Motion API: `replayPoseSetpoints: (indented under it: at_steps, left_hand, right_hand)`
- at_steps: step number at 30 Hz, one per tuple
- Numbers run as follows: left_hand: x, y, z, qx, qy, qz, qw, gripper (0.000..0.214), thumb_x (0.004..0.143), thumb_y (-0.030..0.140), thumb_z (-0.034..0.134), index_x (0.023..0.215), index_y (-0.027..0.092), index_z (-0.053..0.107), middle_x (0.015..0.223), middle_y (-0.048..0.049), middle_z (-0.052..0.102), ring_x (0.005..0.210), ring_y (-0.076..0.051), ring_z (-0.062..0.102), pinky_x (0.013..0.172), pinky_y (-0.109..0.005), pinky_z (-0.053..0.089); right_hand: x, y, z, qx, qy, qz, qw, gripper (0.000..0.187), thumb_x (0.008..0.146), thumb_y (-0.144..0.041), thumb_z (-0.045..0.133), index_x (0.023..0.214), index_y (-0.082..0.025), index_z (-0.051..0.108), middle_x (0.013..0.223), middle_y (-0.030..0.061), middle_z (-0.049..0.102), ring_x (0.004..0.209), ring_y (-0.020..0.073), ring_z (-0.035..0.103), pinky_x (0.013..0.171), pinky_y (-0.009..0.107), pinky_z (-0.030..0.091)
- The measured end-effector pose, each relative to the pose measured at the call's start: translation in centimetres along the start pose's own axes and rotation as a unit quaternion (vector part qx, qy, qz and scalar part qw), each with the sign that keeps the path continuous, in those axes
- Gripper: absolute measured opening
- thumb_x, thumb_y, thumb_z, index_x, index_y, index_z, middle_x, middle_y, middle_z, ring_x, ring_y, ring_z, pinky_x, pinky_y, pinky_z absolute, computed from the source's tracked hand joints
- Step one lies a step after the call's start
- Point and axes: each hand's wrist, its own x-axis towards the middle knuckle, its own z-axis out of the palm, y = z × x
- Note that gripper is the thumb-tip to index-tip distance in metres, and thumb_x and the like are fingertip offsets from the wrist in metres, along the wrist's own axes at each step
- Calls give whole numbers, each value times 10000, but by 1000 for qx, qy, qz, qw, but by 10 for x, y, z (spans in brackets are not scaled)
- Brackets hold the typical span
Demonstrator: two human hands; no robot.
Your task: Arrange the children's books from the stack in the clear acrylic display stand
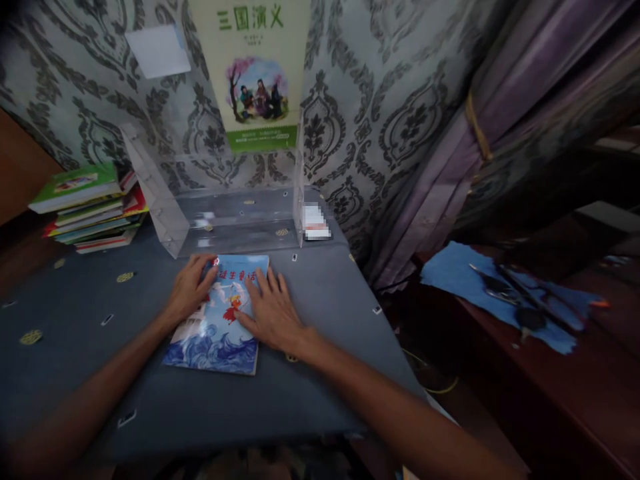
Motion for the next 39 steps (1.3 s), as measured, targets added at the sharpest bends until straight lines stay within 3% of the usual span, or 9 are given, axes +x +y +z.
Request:
replayPoseSetpoints:
  at_steps: [6,10,12,15,19,23,26,31,39]
  left_hand:
    - [4,-3,-1,-90,40,-18,995,444,988,496,385,1090,177,676,1084,-94,676,1043,-244,638,966,-404,498]
    - [8,-11,-1,-196,61,-103,973,479,919,582,482,1074,172,676,1036,-92,710,1017,-265,668,944,-428,528]
    - [9,-15,0,-295,69,-178,936,477,889,564,553,1133,163,637,1018,-94,726,1009,-269,696,943,-442,548]
    - [12,-17,0,-430,105,-264,857,315,901,392,591,1118,164,611,1048,-98,728,995,-236,730,947,-410,571]
    - [18,-12,-5,-512,134,-329,782,96,899,165,585,961,138,653,965,-91,731,902,-196,755,851,-308,608]
    - [22,-8,-14,-557,125,-377,729,135,890,37,550,885,90,674,869,-108,750,797,-170,759,747,-236,617]
    - [22,-7,-20,-568,94,-387,720,162,897,23,530,914,70,684,905,-147,767,804,-186,765,724,-230,623]
    - [15,1,-20,-591,-53,-379,711,235,825,35,621,1046,67,695,949,-164,777,841,-275,772,718,-338,652]
    - [11,10,-13,-579,-69,-382,717,261,797,38,657,1048,111,663,843,-102,779,694,-248,763,667,-353,656]
  right_hand:
    - [-2,0,-6,24,-16,4,1000,734,987,-547,513,1548,-97,361,1628,243,257,1530,399,174,1223,593,215]
    - [-5,0,-9,44,-21,3,999,739,995,-562,486,1546,-87,361,1634,242,241,1535,397,146,1239,576,190]
    - [-6,1,-10,51,-23,0,998,741,996,-554,490,1547,-78,355,1634,250,233,1536,395,140,1243,570,181]
    - [-7,1,-12,65,-23,1,998,752,991,-547,507,1554,-77,341,1638,252,216,1538,400,116,1247,565,167]
    - [-6,1,-16,94,-43,13,995,769,985,-537,526,1569,-82,319,1649,248,181,1539,413,72,1250,571,132]
    - [-6,2,-19,118,-53,17,992,786,982,-526,534,1568,-51,312,1650,259,158,1538,423,41,1253,573,100]
    - [-6,3,-18,127,-48,16,991,782,979,-509,546,1563,-41,320,1650,262,150,1539,422,38,1254,572,100]
    - [-4,4,-18,123,-47,20,991,786,967,-491,570,1565,-45,320,1648,264,153,1536,429,49,1251,578,112]
    - [-4,6,-13,121,-36,16,992,782,957,-471,589,1559,-43,332,1642,268,172,1533,435,71,1245,598,126]
